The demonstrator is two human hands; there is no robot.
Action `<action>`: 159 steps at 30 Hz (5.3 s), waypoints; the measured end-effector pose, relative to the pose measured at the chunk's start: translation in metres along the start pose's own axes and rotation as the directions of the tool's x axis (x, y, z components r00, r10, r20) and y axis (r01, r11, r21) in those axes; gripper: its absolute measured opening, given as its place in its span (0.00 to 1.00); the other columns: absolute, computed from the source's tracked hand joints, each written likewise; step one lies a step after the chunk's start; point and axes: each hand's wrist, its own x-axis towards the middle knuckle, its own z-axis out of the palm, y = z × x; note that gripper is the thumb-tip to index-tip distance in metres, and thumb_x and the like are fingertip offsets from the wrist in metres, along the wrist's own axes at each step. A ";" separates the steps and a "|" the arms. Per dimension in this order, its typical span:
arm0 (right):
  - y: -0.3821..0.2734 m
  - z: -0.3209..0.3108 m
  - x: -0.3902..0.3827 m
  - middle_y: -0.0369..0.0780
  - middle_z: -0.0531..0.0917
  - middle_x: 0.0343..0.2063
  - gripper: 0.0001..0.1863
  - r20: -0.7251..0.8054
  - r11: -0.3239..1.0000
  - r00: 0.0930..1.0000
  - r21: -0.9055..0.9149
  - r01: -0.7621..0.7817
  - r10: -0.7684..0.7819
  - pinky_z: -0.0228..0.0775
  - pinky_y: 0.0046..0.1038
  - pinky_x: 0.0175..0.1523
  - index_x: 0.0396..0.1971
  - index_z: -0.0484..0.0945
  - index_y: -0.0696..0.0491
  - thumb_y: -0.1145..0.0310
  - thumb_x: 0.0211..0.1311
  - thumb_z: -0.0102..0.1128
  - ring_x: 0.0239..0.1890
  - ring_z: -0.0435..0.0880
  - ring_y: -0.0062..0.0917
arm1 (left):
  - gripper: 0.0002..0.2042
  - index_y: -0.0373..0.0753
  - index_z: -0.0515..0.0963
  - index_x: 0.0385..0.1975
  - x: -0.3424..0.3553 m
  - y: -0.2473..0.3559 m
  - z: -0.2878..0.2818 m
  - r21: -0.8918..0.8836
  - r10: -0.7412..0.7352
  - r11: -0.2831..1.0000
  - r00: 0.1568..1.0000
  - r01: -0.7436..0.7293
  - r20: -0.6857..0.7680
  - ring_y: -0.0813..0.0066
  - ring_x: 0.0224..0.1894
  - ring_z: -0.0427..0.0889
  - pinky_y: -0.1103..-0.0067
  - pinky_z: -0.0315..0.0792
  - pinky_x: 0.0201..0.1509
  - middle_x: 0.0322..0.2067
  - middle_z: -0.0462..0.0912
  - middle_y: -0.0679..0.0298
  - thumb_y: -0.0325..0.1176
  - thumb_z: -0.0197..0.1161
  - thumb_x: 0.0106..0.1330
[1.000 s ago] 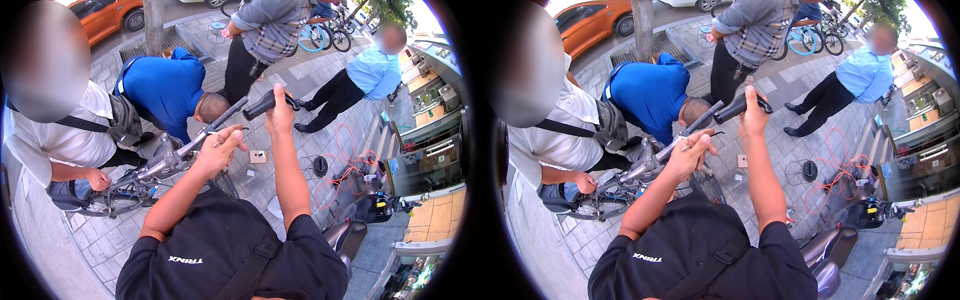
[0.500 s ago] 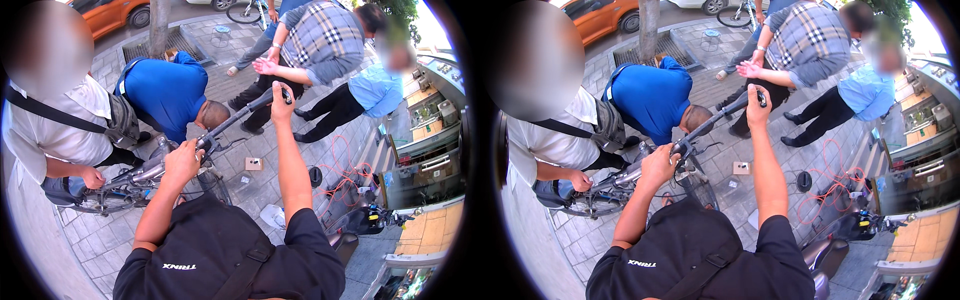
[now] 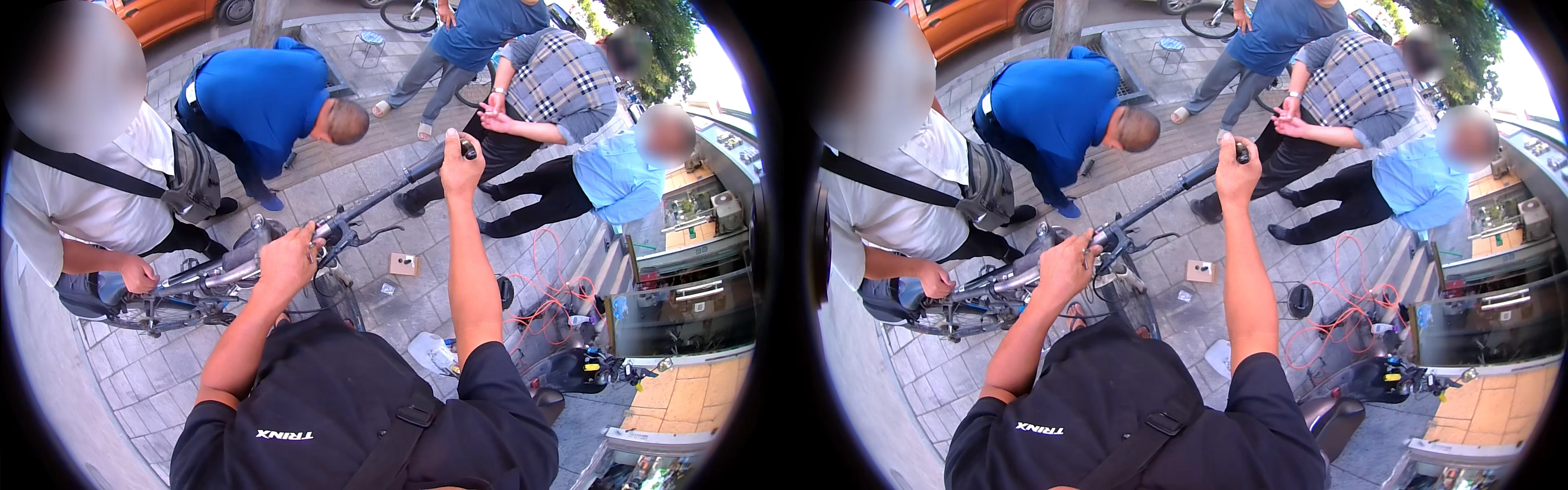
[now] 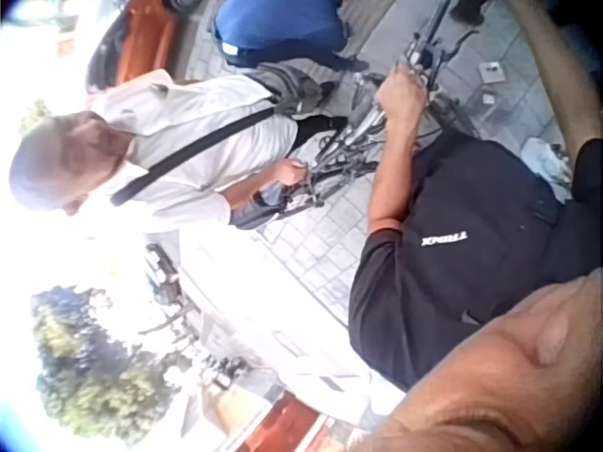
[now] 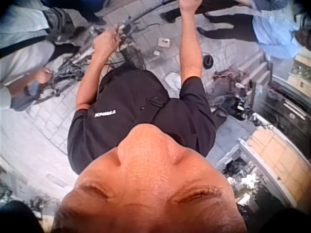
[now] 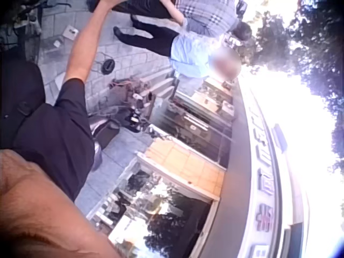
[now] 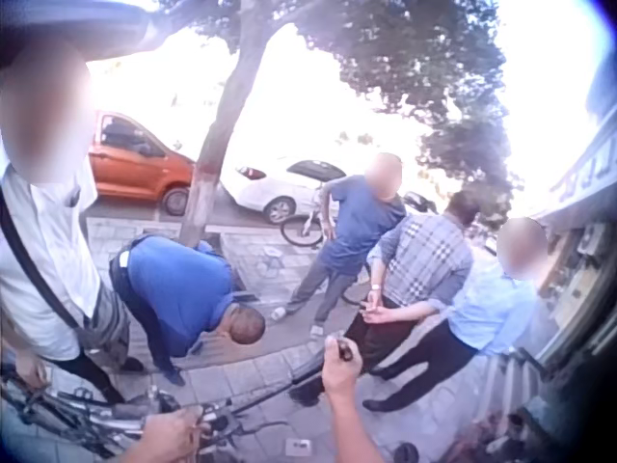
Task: The person repairs a bicycle handlebar on a sidewalk, using a screwdriver to tighten components and adjusting the grip and brake lever. The person works on the handlebar stem and brake assembly while several bystanders observe.
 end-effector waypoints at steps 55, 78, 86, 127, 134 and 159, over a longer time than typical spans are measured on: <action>0.015 -0.019 -0.027 0.33 0.80 0.29 0.19 0.347 0.914 0.898 0.199 -0.354 0.272 0.66 0.21 0.22 0.56 0.79 0.59 0.65 0.72 0.68 0.23 0.77 0.14 | 0.18 0.38 0.85 0.56 -0.002 0.000 0.000 0.018 0.025 1.000 1.000 -0.025 0.000 0.53 0.35 0.89 0.61 0.79 0.34 0.36 0.88 0.58 0.37 0.69 0.70; -0.051 -0.004 0.093 0.36 0.81 0.19 0.20 0.588 0.542 -0.098 -0.788 -0.293 0.803 0.56 0.23 0.15 0.36 0.87 0.56 0.51 0.71 0.69 0.11 0.70 0.16 | 0.14 0.36 0.85 0.44 0.010 -0.012 -0.020 -0.093 0.031 0.995 0.990 -0.019 0.134 0.49 0.32 0.89 0.57 0.80 0.33 0.35 0.88 0.54 0.42 0.65 0.74; -0.058 -0.013 0.071 0.36 0.81 0.17 0.22 0.752 0.765 0.183 -0.644 0.000 0.633 0.57 0.21 0.20 0.32 0.87 0.58 0.51 0.71 0.72 0.14 0.71 0.14 | 0.13 0.35 0.85 0.46 0.012 -0.011 -0.017 -0.108 -0.002 0.994 0.985 0.021 0.172 0.51 0.33 0.89 0.60 0.80 0.33 0.35 0.87 0.56 0.36 0.69 0.67; -0.054 0.026 0.003 0.36 0.81 0.20 0.24 0.931 0.891 0.056 -0.363 0.274 0.362 0.70 0.27 0.29 0.35 0.87 0.59 0.49 0.75 0.67 0.23 0.78 0.18 | 0.11 0.36 0.79 0.33 0.012 -0.007 -0.011 -0.047 0.015 0.999 0.985 -0.007 0.174 0.57 0.31 0.88 0.65 0.79 0.29 0.28 0.84 0.58 0.38 0.68 0.71; -0.070 0.057 0.008 0.36 0.80 0.17 0.33 0.550 0.560 -0.114 -0.824 0.089 0.827 0.61 0.25 0.21 0.32 0.88 0.58 0.38 0.73 0.64 0.15 0.73 0.16 | 0.11 0.36 0.81 0.34 0.015 -0.009 -0.018 -0.041 0.033 0.999 0.977 -0.025 0.212 0.58 0.31 0.88 0.64 0.79 0.28 0.29 0.85 0.58 0.38 0.69 0.70; -0.072 0.044 -0.009 0.37 0.78 0.14 0.37 0.705 0.670 0.116 -0.704 0.236 0.700 0.66 0.30 0.25 0.28 0.90 0.60 0.34 0.69 0.65 0.20 0.75 0.19 | 0.11 0.35 0.80 0.35 0.011 -0.010 -0.009 -0.052 0.045 0.998 0.983 -0.036 0.177 0.59 0.30 0.88 0.66 0.79 0.29 0.28 0.83 0.58 0.38 0.69 0.71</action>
